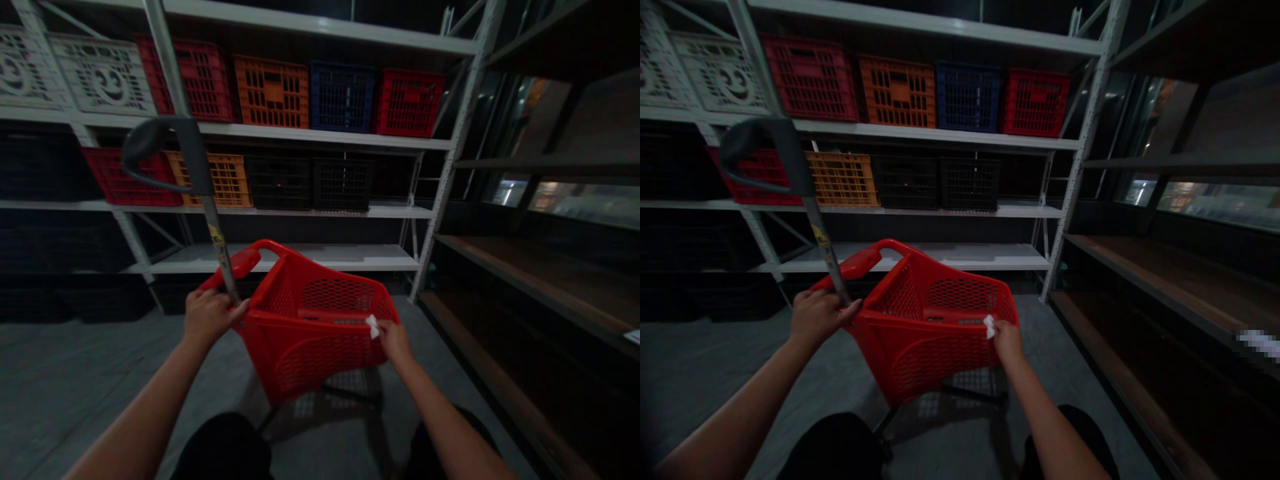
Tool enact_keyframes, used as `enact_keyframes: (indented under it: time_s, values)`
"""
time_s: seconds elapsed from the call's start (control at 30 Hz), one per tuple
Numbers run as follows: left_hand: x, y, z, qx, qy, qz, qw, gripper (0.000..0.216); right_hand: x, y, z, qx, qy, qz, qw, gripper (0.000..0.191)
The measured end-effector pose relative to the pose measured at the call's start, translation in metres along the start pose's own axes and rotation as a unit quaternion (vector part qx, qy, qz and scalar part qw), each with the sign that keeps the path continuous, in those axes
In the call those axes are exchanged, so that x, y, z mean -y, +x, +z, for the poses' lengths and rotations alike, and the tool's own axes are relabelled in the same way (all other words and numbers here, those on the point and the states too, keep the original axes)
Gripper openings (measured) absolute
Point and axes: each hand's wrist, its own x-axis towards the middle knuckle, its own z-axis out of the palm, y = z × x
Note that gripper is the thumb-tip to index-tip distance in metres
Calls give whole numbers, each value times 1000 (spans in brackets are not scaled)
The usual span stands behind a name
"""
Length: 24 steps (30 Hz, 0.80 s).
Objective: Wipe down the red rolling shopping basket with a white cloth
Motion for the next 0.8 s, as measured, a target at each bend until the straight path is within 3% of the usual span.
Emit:
enact_keyframes:
  time_s: [0.1, 0.2, 0.27, 0.37, 0.43, 0.5, 0.57, 0.67, 0.73, 0.8]
  values:
    - [1, 0, 3, 7, -8, -3, 1000, 43, -36, -1, -21, -3, -46, 53, 998, 28]
    - [6, 1, 4, 15, -19, -3, 1000, 40, -43, -1, -27, -40, -40, 57, 997, 27]
    - [9, 1, 2, -7, -54, -14, 998, 38, -33, -4, -25, -90, -4, 46, 995, 25]
    - [3, -6, -9, -114, -142, -79, 980, 39, -6, -11, -17, -125, 97, 20, 987, 20]
    - [-18, -18, -19, -187, -208, -128, 951, 44, 18, -18, -12, -101, 181, 11, 978, 17]
    - [-53, -34, -27, -207, -282, -162, 923, 43, 47, -26, -7, -63, 252, 7, 966, 14]
    - [-96, -51, -33, -119, -394, -134, 901, 46, 78, -35, -3, -26, 296, -5, 955, 10]
    - [-149, -68, -34, 68, -554, -112, 822, 59, 118, -47, -1, 34, 331, -38, 942, 6]
    - [-165, -73, -32, 155, -595, -111, 781, 50, 133, -49, -3, 92, 343, -85, 931, 10]
    - [-166, -76, -26, 201, -601, -121, 764, 38, 136, -41, -9, 155, 332, -137, 921, 18]
